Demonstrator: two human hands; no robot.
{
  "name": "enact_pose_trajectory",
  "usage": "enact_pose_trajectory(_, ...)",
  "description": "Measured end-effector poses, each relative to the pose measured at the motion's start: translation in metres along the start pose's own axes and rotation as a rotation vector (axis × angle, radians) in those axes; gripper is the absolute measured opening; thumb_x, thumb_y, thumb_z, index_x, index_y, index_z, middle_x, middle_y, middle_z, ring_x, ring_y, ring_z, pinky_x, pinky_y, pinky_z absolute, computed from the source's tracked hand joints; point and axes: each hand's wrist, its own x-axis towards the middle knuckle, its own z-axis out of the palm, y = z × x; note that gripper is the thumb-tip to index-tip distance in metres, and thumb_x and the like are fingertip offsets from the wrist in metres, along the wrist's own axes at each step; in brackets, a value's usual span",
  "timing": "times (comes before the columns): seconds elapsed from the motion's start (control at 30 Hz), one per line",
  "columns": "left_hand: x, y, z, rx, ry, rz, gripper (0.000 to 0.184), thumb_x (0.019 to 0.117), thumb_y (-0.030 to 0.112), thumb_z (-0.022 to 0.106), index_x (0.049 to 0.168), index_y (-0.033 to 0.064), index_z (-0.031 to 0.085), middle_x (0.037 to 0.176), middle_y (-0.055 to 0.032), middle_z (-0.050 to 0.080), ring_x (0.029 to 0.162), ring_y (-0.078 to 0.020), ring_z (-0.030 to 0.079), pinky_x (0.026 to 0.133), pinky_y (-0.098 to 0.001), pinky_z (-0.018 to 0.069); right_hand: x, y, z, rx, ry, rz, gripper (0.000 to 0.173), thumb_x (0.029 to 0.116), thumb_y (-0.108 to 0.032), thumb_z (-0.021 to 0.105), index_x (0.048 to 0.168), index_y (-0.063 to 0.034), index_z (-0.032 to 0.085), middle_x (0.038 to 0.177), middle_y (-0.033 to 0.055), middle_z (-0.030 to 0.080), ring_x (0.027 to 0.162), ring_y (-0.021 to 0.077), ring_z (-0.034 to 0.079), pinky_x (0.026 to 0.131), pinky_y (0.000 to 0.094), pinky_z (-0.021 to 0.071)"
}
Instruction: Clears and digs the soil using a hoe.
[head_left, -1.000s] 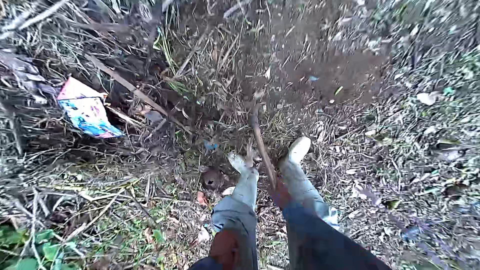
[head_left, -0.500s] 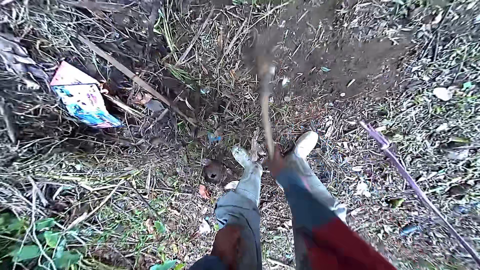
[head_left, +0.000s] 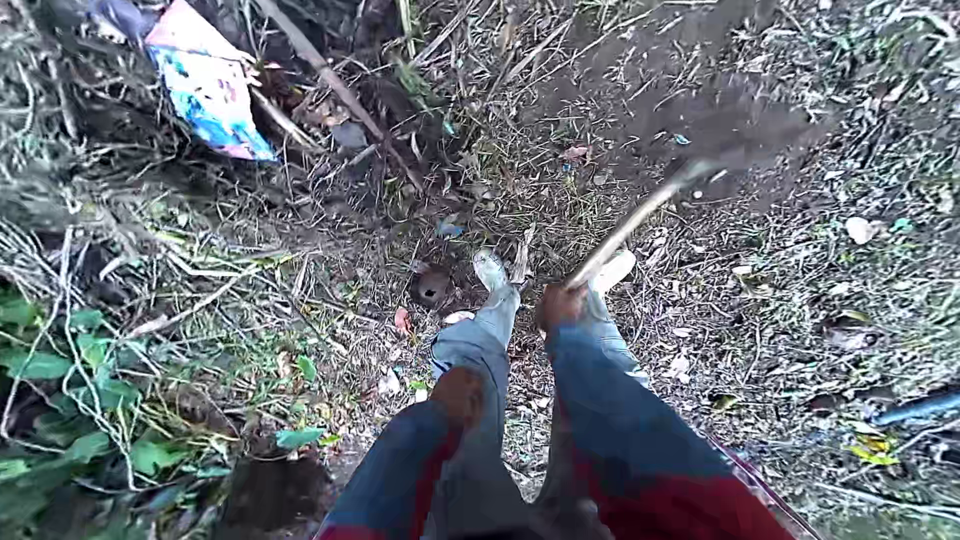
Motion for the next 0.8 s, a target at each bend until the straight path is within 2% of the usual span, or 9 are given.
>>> enact_pose_trajectory(0.07, 0.002, 0.006, -0.005, -0.010, -0.091, -0.084, 0.037, 0.0954, 0.030, 0.059, 0.124, 0.0099, 0.072, 0.119, -0.0147, 0.072, 0.117, -0.0321, 0.067, 0.103, -0.0532, 0.0521, -0.040, 0.021, 0.006, -0.356, -0.209, 0.010, 0.079, 0.0982, -0.021, 0.064, 0.159, -0.0015, 0.018, 0.122, 0.0290, 0.063, 0.088, 0.0371, 0.071, 0.077, 0.0551, 0.0612)
enact_pose_trajectory(0.17, 0.005, 0.020, -0.014, -0.024, -0.166, -0.161, 0.041, 0.0967, 0.035, 0.058, 0.129, 0.0119, 0.069, 0.124, -0.0143, 0.070, 0.121, -0.0322, 0.065, 0.106, -0.0536, 0.0494, -0.116, 0.032, 0.009, -0.705, -0.371, -0.035, 0.085, 0.0941, -0.023, 0.069, 0.160, -0.0034, 0.019, 0.130, 0.0294, 0.061, 0.105, 0.0414, 0.069, 0.089, 0.0597, 0.0578)
enact_pose_trajectory(0.27, 0.002, 0.040, -0.018, 0.011, -0.236, -0.183, 0.047, 0.0980, 0.039, 0.057, 0.136, 0.0130, 0.064, 0.132, -0.0156, 0.067, 0.128, -0.0352, 0.060, 0.107, -0.0586, 0.0470, -0.153, 0.023, -0.013, -0.823, -0.311, -0.073, 0.084, 0.0930, -0.024, 0.071, 0.159, -0.0021, 0.023, 0.129, 0.0287, 0.063, 0.107, 0.0420, 0.069, 0.091, 0.0607, 0.0571)
enact_pose_trajectory(0.33, -0.006, 0.054, -0.016, 0.007, -0.263, -0.178, 0.047, 0.0991, 0.039, 0.055, 0.139, 0.0151, 0.063, 0.135, -0.0161, 0.065, 0.130, -0.0366, 0.059, 0.108, -0.0617, 0.0446, -0.155, 0.007, -0.049, -0.943, -0.253, -0.110, 0.085, 0.0923, -0.024, 0.072, 0.160, -0.0039, 0.024, 0.132, 0.0284, 0.063, 0.113, 0.0434, 0.067, 0.096, 0.0624, 0.0550)
enact_pose_trajectory(0.4, -0.016, 0.065, -0.022, -0.044, -0.253, -0.160, 0.046, 0.0989, 0.036, 0.055, 0.138, 0.0131, 0.062, 0.136, -0.0180, 0.064, 0.129, -0.0390, 0.058, 0.106, -0.0637, 0.0447, -0.155, -0.017, -0.093, -1.098, -0.170, -0.173, 0.081, 0.0917, -0.026, 0.073, 0.158, -0.0057, 0.031, 0.127, 0.0284, 0.065, 0.110, 0.0447, 0.069, 0.094, 0.0640, 0.0555)
enact_pose_trajectory(0.5, -0.046, 0.081, -0.047, -0.206, -0.217, -0.216, 0.044, 0.0999, 0.031, 0.057, 0.139, 0.0117, 0.062, 0.139, -0.0169, 0.063, 0.132, -0.0358, 0.057, 0.109, -0.0583, 0.0459, -0.176, -0.049, -0.148, -1.305, -0.037, -0.184, 0.084, 0.0906, -0.025, 0.072, 0.161, -0.0122, 0.028, 0.124, 0.0281, 0.068, 0.113, 0.0472, 0.067, 0.096, 0.0669, 0.0529)
enact_pose_trajectory(0.63, -0.098, 0.074, -0.064, -0.509, -0.051, -0.464, 0.042, 0.1028, 0.027, 0.055, 0.139, 0.0062, 0.060, 0.138, -0.0198, 0.063, 0.130, -0.0353, 0.060, 0.109, -0.0568, 0.0474, -0.212, -0.077, -0.188, -1.401, 0.065, -0.243, 0.088, 0.0898, -0.022, 0.072, 0.163, -0.0172, 0.025, 0.122, 0.0279, 0.069, 0.110, 0.0487, 0.068, 0.093, 0.0686, 0.0531)
enact_pose_trajectory(0.7, -0.128, 0.063, -0.043, -0.653, 0.089, -0.624, 0.044, 0.1004, 0.028, 0.059, 0.138, 0.0063, 0.061, 0.136, -0.0208, 0.063, 0.128, -0.0360, 0.061, 0.108, -0.0570, 0.0485, -0.226, -0.087, -0.202, -1.435, 0.076, -0.299, 0.087, 0.0901, -0.023, 0.072, 0.163, -0.0199, 0.025, 0.122, 0.0271, 0.069, 0.110, 0.0478, 0.068, 0.093, 0.0685, 0.0534)
enact_pose_trajectory(0.8, -0.172, 0.058, -0.020, -0.824, 0.181, -0.844, 0.046, 0.1012, 0.025, 0.059, 0.143, 0.0069, 0.057, 0.139, -0.0215, 0.063, 0.130, -0.0374, 0.060, 0.110, -0.0588, 0.0465, -0.249, -0.105, -0.217, -1.440, 0.079, -0.467, 0.084, 0.0943, -0.033, 0.070, 0.164, -0.0222, 0.025, 0.122, 0.0262, 0.070, 0.108, 0.0466, 0.069, 0.092, 0.0689, 0.0531)
